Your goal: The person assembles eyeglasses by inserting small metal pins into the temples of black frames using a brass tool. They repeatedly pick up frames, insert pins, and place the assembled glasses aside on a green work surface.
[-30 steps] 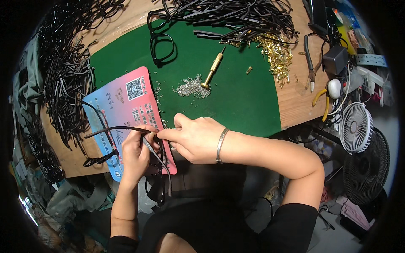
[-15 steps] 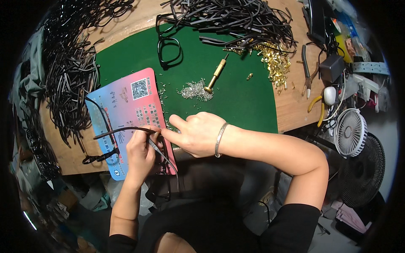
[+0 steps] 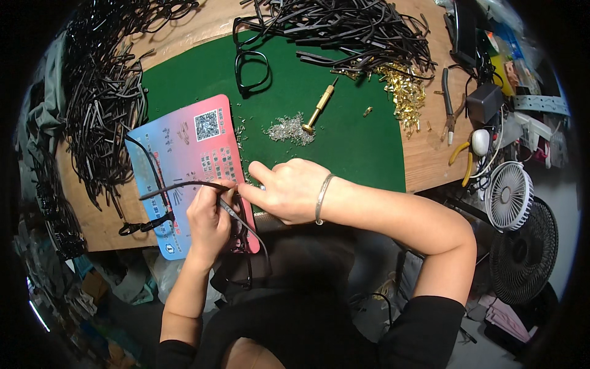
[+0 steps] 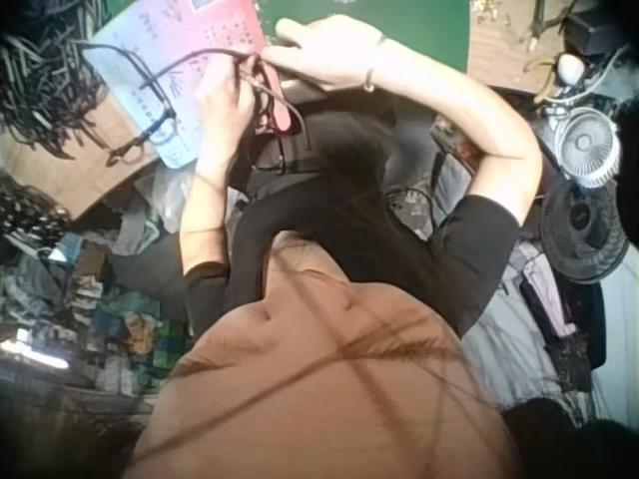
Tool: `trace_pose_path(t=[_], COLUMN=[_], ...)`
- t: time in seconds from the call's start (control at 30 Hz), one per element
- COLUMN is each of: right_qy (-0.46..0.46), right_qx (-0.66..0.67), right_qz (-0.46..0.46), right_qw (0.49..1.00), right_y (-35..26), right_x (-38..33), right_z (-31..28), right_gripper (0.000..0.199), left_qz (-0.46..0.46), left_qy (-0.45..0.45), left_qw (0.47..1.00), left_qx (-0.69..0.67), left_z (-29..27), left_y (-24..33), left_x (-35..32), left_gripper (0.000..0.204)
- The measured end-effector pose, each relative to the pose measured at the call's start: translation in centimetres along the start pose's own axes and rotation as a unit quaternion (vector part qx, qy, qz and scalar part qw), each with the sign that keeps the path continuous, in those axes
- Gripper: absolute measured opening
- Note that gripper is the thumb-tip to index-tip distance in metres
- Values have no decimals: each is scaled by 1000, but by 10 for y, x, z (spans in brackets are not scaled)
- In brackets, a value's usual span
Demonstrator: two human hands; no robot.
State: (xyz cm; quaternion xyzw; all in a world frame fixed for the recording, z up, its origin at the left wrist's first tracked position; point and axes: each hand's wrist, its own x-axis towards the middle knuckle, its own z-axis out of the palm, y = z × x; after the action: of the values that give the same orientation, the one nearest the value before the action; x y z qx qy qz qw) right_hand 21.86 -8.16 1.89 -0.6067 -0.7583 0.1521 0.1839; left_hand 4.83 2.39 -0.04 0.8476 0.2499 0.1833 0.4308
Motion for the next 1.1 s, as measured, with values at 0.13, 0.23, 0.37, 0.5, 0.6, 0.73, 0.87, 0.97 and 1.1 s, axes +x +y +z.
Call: trace_pose_path(t=[0.13,0.23,0.37,0.5,0.6,0.73,0.87,0.97,1.1], right_qy=[37,23,-27,5,-14,42,36,10,26], right_qx=[-8,7,-27,44,78,-11,-34,-42,-53], right_qz=[65,97,132,177,211,204,190,183,182], right_qw=[997,995,990,983,974,978,981,982,981], right_y=[-10,-15,-32,-28,-25,-33,-29,-31,-32], right_x=[-9,-20,-24,-33,-36,-38,-37,-34,-34], right_z=[-4,-15,-10,-25,-33,-11,-10,-10,-6], right_gripper=[33,39,44,45,40,37,39,40,41], left_qz=[24,22,-3,28,-27,-83,126,219,245], left_qy=[29,109,105,73,22,32,-63,-122,-50], left_qw=[999,994,993,997,999,984,989,964,962], left_qx=[-17,16,45,24,-40,-155,-42,84,111], left_z=[-2,-9,-2,-30,-34,-28,-37,-32,-21], left_y=[3,2,0,14,21,28,21,14,7], left_x=[1,20,33,13,-2,-21,-35,-52,-51], left_gripper=[21,19,26,36,36,25,18,16,17])
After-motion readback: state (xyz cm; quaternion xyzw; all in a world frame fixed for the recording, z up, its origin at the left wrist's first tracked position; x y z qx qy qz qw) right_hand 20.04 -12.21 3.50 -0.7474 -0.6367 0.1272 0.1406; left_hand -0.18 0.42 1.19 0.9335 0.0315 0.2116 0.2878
